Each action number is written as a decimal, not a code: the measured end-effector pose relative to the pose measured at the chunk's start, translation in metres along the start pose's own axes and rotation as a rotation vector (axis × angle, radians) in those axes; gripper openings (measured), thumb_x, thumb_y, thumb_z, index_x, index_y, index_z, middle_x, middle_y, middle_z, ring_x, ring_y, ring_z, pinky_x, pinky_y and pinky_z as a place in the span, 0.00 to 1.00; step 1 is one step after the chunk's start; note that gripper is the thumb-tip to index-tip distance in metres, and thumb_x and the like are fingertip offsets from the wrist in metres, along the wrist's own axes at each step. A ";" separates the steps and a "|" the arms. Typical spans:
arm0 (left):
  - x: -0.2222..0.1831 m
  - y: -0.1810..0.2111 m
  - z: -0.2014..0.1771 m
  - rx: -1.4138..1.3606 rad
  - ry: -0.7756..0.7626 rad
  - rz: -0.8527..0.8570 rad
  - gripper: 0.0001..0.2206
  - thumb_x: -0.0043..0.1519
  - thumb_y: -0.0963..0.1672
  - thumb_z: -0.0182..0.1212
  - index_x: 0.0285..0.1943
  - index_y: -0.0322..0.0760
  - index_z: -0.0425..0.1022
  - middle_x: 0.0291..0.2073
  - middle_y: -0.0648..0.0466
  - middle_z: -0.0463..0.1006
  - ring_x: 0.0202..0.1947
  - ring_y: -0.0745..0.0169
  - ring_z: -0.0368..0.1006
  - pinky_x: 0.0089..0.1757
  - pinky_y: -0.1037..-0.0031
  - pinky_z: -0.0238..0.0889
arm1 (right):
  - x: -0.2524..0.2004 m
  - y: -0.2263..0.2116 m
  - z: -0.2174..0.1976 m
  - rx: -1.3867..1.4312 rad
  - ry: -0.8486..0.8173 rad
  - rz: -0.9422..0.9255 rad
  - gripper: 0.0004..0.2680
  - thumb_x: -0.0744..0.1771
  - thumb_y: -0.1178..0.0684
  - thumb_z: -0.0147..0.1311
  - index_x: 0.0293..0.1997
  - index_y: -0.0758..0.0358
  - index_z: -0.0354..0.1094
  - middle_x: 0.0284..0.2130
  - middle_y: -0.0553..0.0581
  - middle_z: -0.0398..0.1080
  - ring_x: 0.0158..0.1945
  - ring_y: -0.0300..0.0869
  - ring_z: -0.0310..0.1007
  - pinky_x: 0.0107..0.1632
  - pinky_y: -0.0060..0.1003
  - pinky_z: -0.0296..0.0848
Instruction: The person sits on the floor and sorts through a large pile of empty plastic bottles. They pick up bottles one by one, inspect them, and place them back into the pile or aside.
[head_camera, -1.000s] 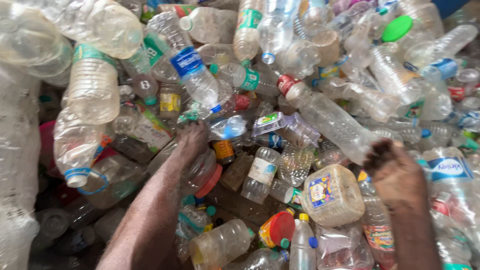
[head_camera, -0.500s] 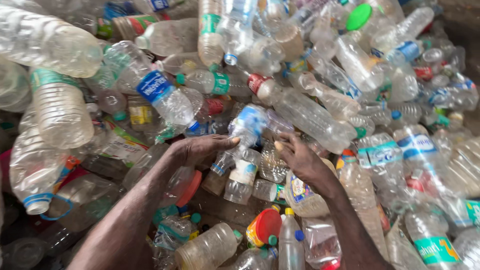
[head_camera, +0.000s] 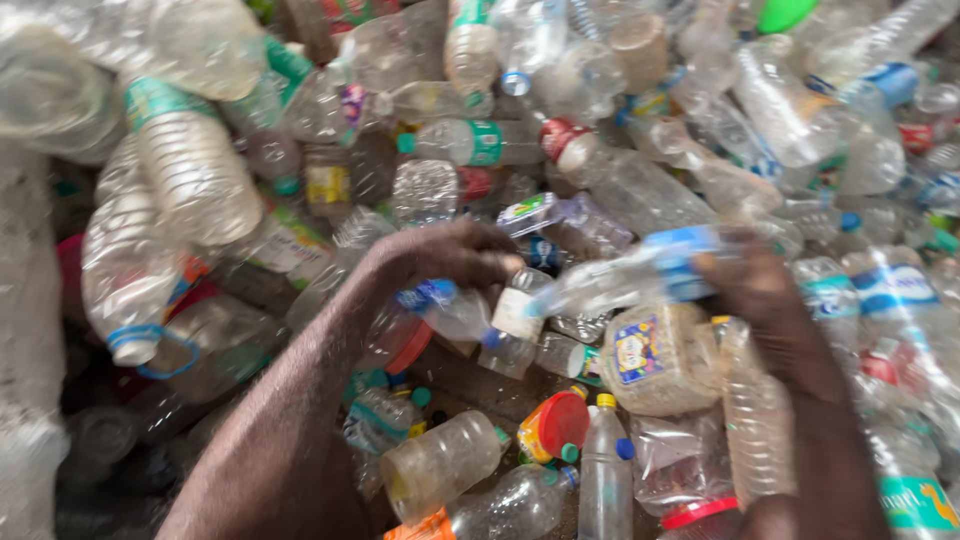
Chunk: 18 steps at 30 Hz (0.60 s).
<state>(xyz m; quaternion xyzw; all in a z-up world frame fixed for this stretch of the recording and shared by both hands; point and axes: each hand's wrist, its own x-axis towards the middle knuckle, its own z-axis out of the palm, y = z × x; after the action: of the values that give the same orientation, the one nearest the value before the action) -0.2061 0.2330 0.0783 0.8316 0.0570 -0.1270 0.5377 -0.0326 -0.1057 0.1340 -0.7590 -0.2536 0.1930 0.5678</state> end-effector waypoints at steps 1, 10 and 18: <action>-0.003 -0.008 -0.013 0.168 0.175 0.035 0.33 0.59 0.58 0.61 0.67 0.36 0.70 0.53 0.43 0.82 0.49 0.51 0.80 0.48 0.60 0.73 | -0.002 -0.007 -0.011 0.076 0.024 -0.071 0.22 0.65 0.40 0.60 0.61 0.58 0.61 0.36 0.50 0.72 0.36 0.37 0.72 0.36 0.34 0.71; 0.013 -0.099 -0.017 0.369 0.238 -0.167 0.43 0.55 0.56 0.72 0.72 0.31 0.56 0.63 0.34 0.66 0.61 0.37 0.67 0.54 0.53 0.65 | 0.001 -0.011 -0.049 0.903 -0.227 -0.213 0.21 0.70 0.34 0.53 0.60 0.63 0.67 0.51 0.57 0.73 0.50 0.49 0.72 0.51 0.44 0.70; 0.073 -0.126 0.066 0.560 0.070 -0.461 0.54 0.47 0.60 0.74 0.77 0.31 0.50 0.63 0.36 0.72 0.61 0.38 0.71 0.58 0.55 0.68 | 0.020 0.026 0.016 0.593 -0.173 0.168 0.16 0.71 0.43 0.49 0.56 0.66 0.67 0.49 0.62 0.73 0.50 0.50 0.73 0.55 0.49 0.73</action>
<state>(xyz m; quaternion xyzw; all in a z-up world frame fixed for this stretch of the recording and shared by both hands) -0.1753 0.2224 -0.0783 0.9157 0.2245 -0.2270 0.2439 -0.0220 -0.0870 0.1044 -0.5594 -0.1700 0.3685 0.7227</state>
